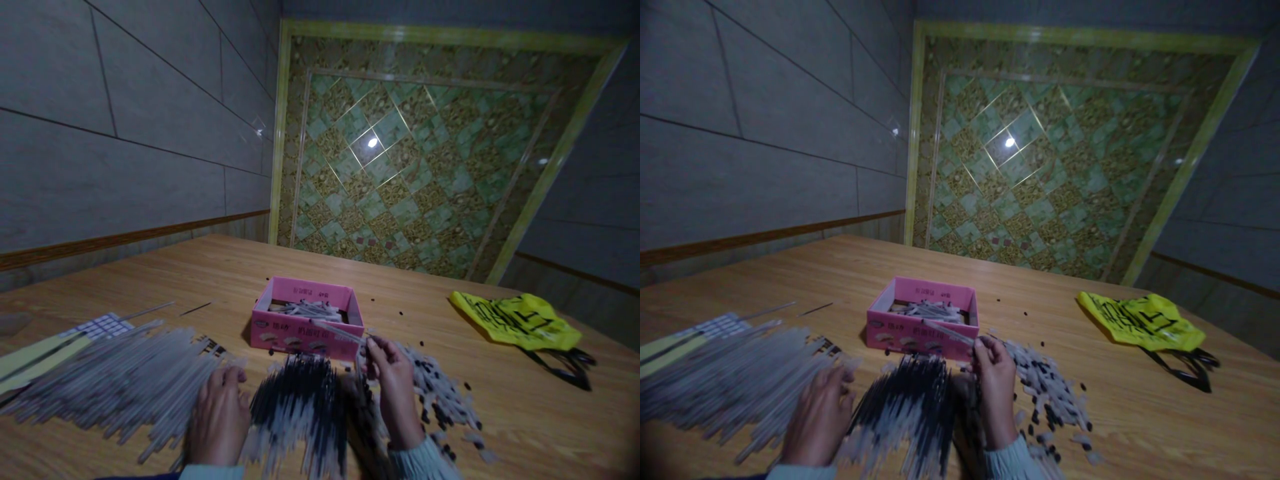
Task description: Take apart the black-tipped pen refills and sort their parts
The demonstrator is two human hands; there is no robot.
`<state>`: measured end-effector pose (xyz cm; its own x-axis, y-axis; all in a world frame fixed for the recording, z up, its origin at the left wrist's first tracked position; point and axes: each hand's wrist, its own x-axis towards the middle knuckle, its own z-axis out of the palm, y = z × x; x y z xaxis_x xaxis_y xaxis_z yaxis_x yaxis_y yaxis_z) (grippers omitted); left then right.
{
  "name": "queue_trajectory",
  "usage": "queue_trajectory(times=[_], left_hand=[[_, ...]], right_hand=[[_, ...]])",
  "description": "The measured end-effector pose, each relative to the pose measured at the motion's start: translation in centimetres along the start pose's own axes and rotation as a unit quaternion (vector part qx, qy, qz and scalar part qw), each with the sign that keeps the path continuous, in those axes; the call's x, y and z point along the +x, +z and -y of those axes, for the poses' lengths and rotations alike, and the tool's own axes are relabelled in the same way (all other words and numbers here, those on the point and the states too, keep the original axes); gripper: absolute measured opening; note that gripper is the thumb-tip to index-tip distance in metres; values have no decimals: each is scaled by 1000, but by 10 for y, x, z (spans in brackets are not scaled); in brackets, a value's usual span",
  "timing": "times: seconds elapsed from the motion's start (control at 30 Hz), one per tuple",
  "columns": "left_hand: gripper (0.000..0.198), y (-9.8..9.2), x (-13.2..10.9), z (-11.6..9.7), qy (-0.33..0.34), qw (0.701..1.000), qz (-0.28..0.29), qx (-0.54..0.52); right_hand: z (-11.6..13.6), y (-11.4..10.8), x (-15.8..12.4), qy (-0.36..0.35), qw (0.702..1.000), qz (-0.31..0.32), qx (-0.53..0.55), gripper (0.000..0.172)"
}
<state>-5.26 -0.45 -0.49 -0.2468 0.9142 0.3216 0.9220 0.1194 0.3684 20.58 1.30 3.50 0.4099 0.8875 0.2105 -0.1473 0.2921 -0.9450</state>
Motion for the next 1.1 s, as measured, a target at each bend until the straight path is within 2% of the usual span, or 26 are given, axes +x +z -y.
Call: queue_trajectory(times=[0.13, 0.23, 0.33, 0.43, 0.53, 0.67, 0.83, 0.9, 1.0, 1.03, 1.1], left_hand=[[31, 11, 1, 11, -30, 997, 49, 60], [35, 13, 2, 14, -37, 995, 63, 75], [41, 13, 3, 16, -46, 993, 74, 86], [45, 15, 3, 15, -44, 990, 97, 89], [43, 18, 2, 15, -34, 989, 117, 84], [39, 23, 1, 16, -15, 989, 117, 91], [33, 18, 3, 14, -3, 994, 97, 57], [29, 11, 4, 11, 17, 998, 58, 13], [26, 0, 4, 3, 64, 991, -38, -108], [25, -2, 4, 0, 59, 983, -59, -164], [23, -1, 2, -7, 19, 955, -54, -290]], right_hand=[[-3, 25, 39, -23, 1000, 12, -16, 31], [-8, 43, 63, -21, 998, 40, -44, 35], [-8, 46, 72, -31, 994, 51, -89, 39], [-5, 32, 63, -53, 984, 60, -160, 35], [-2, 7, 42, -54, 957, 108, -263, 20], [-6, -28, 16, -39, 893, 161, -419, 2], [-21, -50, -5, -24, 813, 152, -562, 9], [-26, -51, -13, -22, 790, 153, -594, 11], [-33, -47, -22, -29, 768, 149, -623, 19], [-35, -45, -25, -33, 763, 146, -629, 21], [-37, -41, -28, -43, 756, 144, -637, 23]])
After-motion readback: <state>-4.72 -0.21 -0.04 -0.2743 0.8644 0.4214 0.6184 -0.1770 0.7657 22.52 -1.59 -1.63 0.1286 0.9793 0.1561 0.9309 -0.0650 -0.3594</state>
